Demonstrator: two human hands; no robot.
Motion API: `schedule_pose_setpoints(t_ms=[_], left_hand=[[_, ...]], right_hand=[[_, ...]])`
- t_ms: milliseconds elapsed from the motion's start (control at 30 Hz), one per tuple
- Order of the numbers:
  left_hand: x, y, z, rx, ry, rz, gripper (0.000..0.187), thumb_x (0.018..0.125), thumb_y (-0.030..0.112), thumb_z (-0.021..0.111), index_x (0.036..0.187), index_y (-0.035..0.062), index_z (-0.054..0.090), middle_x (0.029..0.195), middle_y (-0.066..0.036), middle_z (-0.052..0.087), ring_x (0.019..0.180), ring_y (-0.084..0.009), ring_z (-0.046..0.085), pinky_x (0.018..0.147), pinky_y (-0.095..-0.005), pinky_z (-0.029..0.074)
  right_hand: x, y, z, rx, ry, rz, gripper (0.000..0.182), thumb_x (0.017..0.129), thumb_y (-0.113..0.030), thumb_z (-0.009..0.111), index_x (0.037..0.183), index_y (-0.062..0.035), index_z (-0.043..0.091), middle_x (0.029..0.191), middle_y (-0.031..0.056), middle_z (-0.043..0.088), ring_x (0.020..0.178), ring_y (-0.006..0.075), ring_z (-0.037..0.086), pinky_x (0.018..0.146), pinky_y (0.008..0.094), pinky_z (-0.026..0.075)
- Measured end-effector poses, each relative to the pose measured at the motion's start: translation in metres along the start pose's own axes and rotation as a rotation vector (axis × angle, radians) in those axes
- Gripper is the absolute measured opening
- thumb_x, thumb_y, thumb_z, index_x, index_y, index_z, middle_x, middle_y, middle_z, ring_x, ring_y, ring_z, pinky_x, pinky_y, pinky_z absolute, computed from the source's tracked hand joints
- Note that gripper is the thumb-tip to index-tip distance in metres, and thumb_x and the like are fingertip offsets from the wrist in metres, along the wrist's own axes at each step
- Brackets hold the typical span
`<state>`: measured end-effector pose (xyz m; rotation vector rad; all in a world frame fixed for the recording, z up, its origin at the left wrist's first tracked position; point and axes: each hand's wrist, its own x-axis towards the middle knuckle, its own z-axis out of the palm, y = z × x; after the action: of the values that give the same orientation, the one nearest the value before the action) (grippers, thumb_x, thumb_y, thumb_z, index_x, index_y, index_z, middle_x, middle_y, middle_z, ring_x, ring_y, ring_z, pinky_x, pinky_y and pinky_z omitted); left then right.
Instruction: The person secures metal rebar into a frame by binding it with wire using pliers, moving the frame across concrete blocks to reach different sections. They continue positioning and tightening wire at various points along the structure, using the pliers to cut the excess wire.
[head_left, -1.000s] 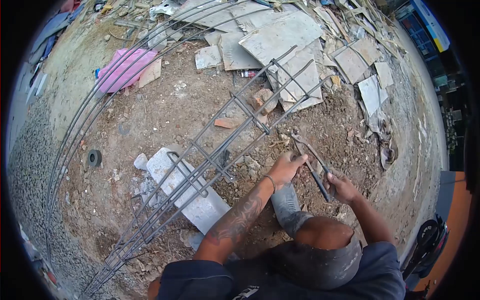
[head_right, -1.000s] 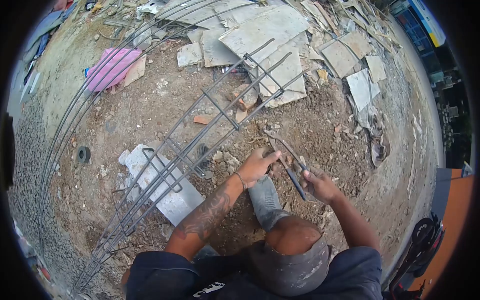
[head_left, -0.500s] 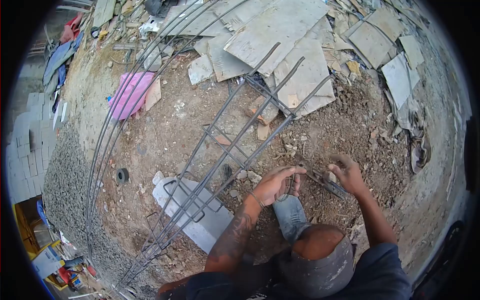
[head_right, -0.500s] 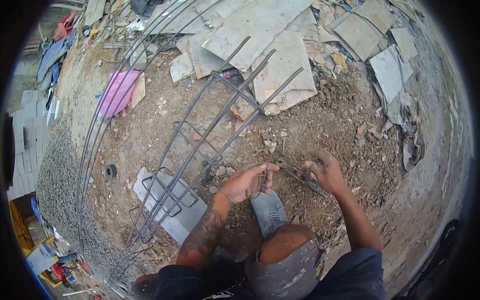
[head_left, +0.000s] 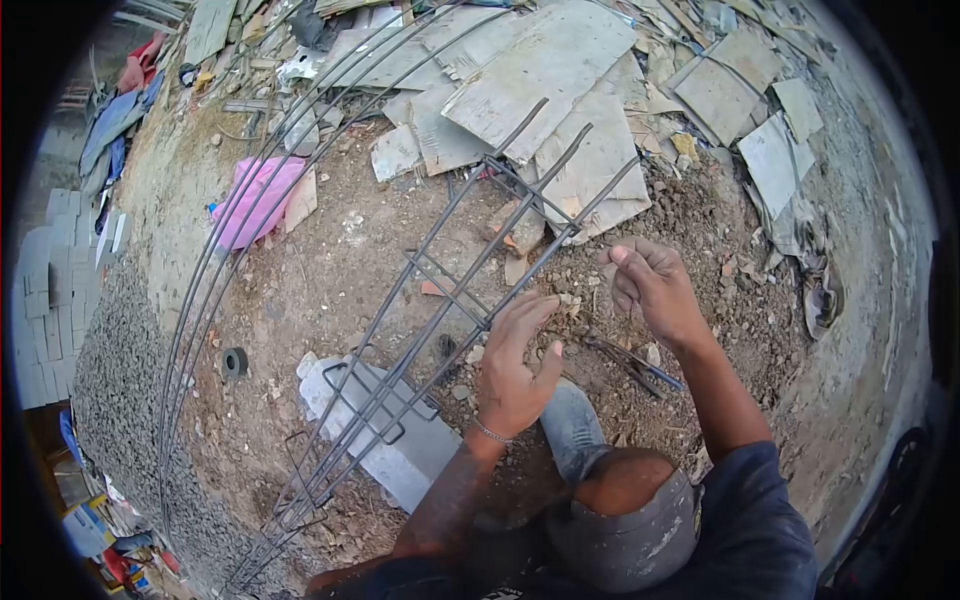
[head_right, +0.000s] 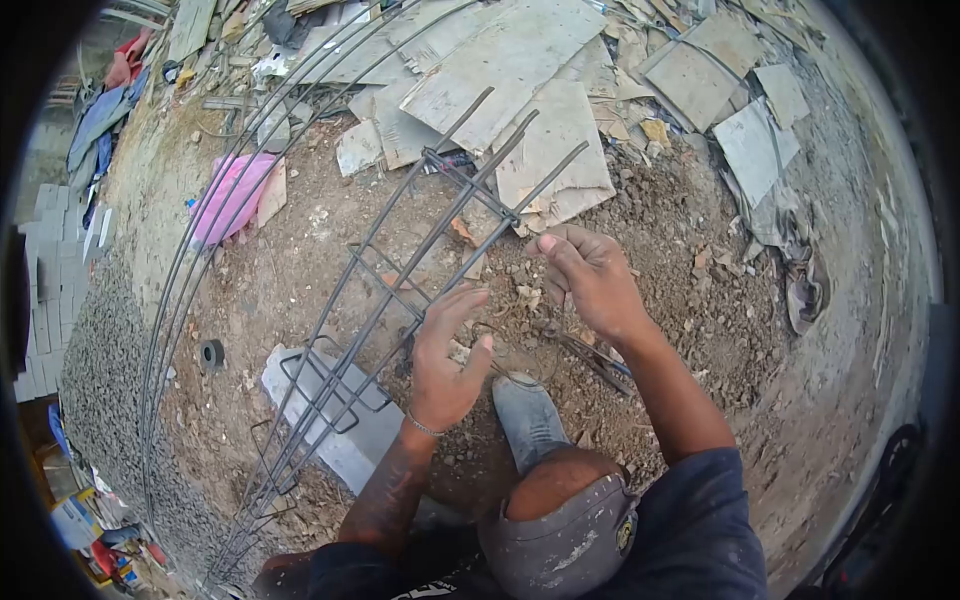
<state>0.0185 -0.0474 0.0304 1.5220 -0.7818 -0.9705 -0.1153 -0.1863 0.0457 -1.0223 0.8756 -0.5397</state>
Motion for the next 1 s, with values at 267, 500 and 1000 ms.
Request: schedule_pose_setpoints(t_ms=[267, 500, 1000], left_hand=[[-0.013, -0.008, -0.003, 0.59, -0.377, 0.591, 0.043, 0.078, 0.039, 0.062, 0.1, 0.0022, 0.056, 0.085, -0.014, 0.056, 0.082, -0.0309, 0.056, 0.073, -0.0414, 0.042], [-0.048, -0.004, 0.015, 0.382, -0.151, 0.438, 0.039, 0.084, 0.038, 0.057, 0.083, -0.0011, 0.051, 0.062, -0.014, 0.054, 0.056, -0.0331, 0.056, 0.051, -0.0402, 0.043], [0.06, -0.019, -0.143, 0.848, 0.017, -0.049, 0.032, 0.084, 0.026, 0.054, 0.108, 0.0056, 0.057, 0.102, -0.02, 0.057, 0.1, -0.036, 0.053, 0.084, -0.0415, 0.041]], right_hand=[[0.002, -0.012, 0.037, 0.173, 0.18, -0.188, 0.024, 0.092, -0.02, 0.051, 0.096, 0.0028, 0.058, 0.056, -0.0058, 0.035, 0.05, 0.0047, 0.032, 0.047, 0.021, 0.031], [0.003, -0.016, 0.071, 0.394, 0.168, -0.227, 0.034, 0.092, -0.024, 0.051, 0.116, -0.0003, 0.046, 0.063, -0.0034, 0.043, 0.048, 0.0048, 0.036, 0.043, 0.0182, 0.029], [0.007, 0.036, 0.095, -1.173, -0.13, -0.654, 0.028, 0.078, -0.024, 0.067, 0.097, -0.0042, 0.06, 0.087, 0.0119, 0.055, 0.073, 0.0283, 0.059, 0.061, 0.0373, 0.046]])
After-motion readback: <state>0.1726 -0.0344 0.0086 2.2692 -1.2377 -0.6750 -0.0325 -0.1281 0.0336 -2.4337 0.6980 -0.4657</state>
